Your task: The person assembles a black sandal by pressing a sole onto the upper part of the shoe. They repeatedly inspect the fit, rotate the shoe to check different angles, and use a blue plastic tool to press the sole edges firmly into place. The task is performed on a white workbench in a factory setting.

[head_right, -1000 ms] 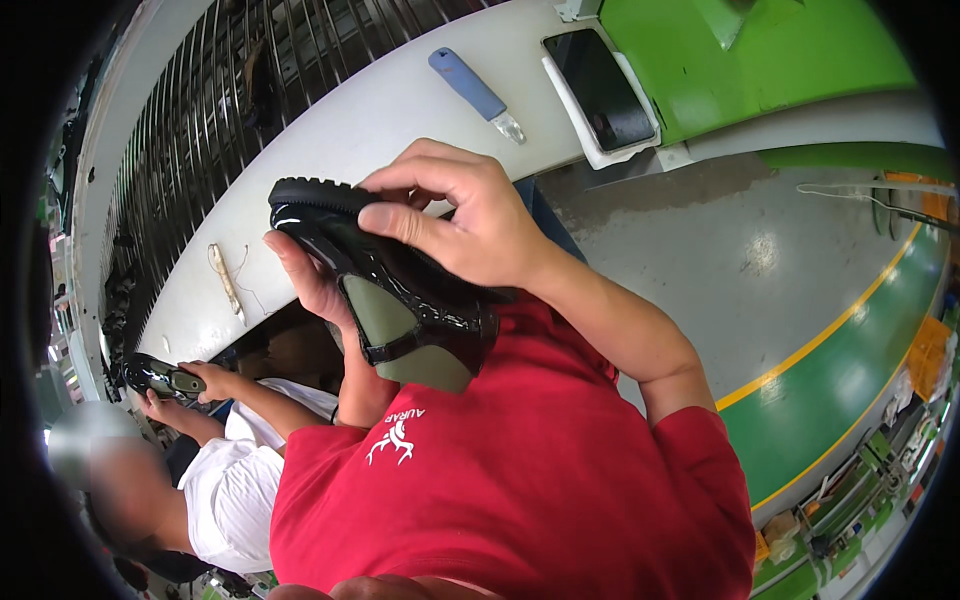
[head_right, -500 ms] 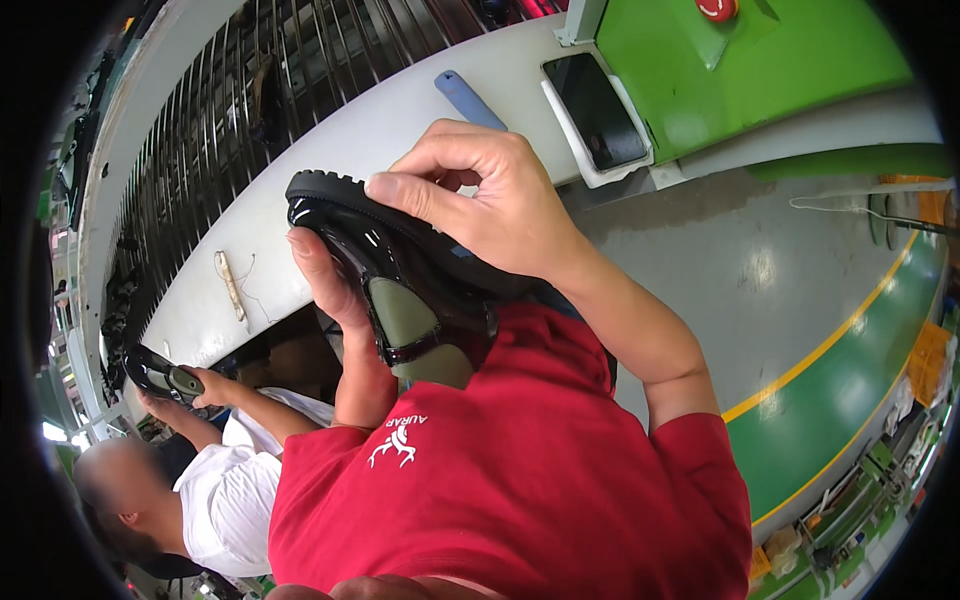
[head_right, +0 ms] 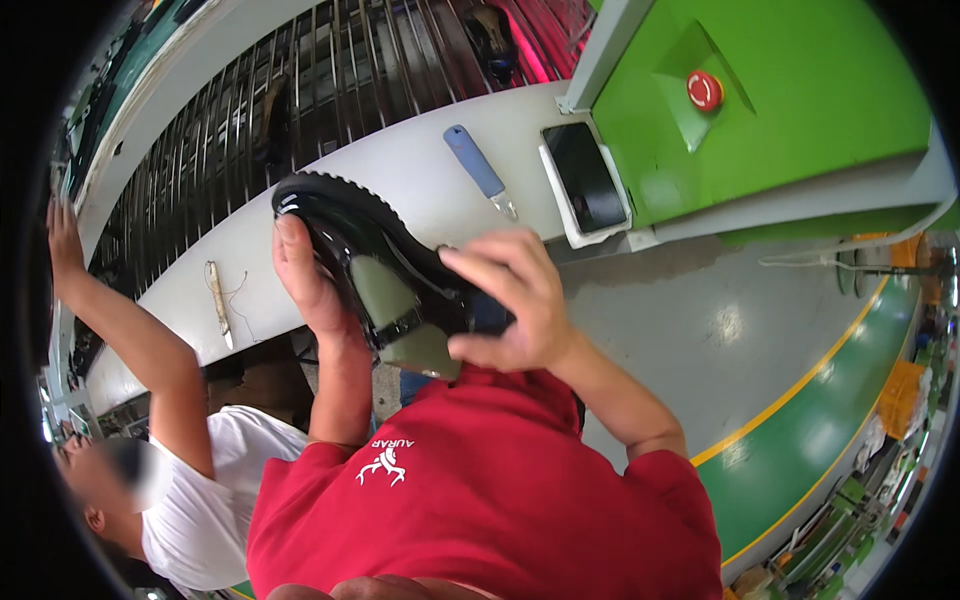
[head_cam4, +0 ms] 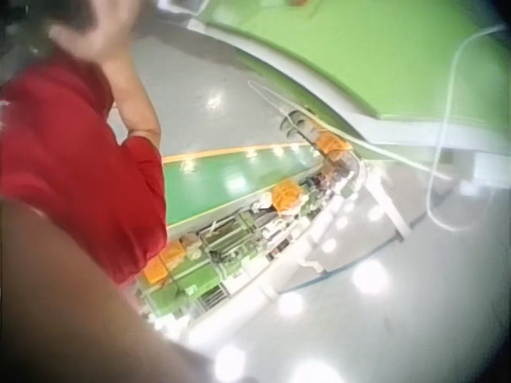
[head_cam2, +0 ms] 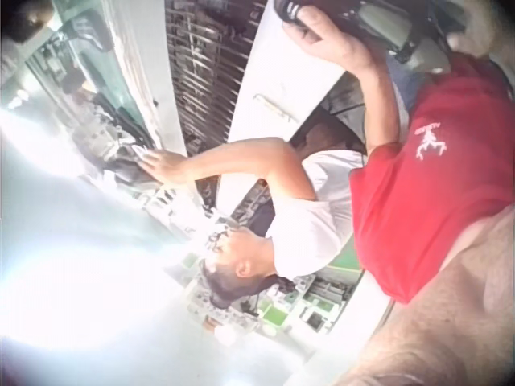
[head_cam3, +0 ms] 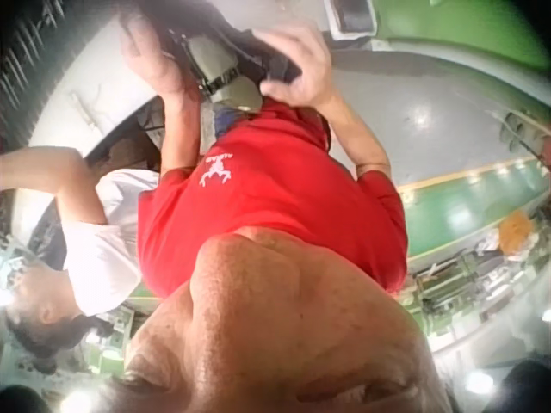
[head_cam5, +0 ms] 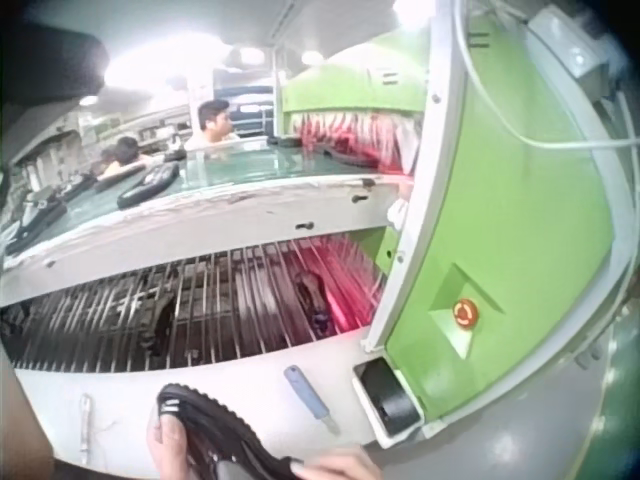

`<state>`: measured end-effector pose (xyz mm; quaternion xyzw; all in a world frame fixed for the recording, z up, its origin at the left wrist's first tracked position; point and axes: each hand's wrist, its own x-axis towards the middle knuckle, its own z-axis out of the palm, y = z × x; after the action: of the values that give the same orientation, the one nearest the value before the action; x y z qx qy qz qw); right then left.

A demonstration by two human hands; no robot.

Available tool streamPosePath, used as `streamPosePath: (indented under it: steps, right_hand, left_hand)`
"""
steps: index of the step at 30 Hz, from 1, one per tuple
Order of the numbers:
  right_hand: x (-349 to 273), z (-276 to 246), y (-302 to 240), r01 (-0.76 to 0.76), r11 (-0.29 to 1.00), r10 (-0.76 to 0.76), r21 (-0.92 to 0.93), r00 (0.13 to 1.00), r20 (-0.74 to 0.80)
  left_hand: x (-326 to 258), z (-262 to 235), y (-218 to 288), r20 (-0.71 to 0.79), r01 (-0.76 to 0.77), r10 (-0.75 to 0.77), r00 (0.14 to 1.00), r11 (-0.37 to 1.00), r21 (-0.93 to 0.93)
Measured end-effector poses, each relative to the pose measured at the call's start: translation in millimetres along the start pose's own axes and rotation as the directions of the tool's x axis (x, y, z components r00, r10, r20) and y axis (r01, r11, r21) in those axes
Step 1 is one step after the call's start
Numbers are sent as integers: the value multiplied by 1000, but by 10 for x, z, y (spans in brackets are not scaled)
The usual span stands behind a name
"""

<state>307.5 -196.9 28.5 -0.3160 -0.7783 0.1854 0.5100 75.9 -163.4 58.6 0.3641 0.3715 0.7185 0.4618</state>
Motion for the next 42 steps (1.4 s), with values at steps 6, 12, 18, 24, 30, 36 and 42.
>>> streamPosePath:
  steps: [6,12,18,24,30,36,42]
  right_hand:
    - [-231,313,-65,-64,992,51,-110,992,-112]
    - [-298,76,14,16,993,-25,-120,997,-72]
    - [-293,-5,-21,4,994,-9,-110,999,-45]
    - [-188,-102,-71,-47,993,47,-112,999,-1]
    - [313,-523,-168,-82,985,91,-149,994,52]
    - [1231,-735,-351,29,939,74,-343,956,284]
    - [1670,-340,-205,251,953,-214,-172,955,206]
  left_hand:
    - [140,75,-18,-21,-91,90,996,996,-24]
    - [244,236,460,382,-94,40,923,988,123]
    - [368,105,377,473,-251,120,873,941,225]
    - [387,10,238,428,-243,131,894,945,219]
    - [325,-84,-112,262,-48,-16,965,971,235]
    - [287,-162,-136,551,-313,71,832,879,359]
    - [448,267,299,614,-547,216,759,723,422]
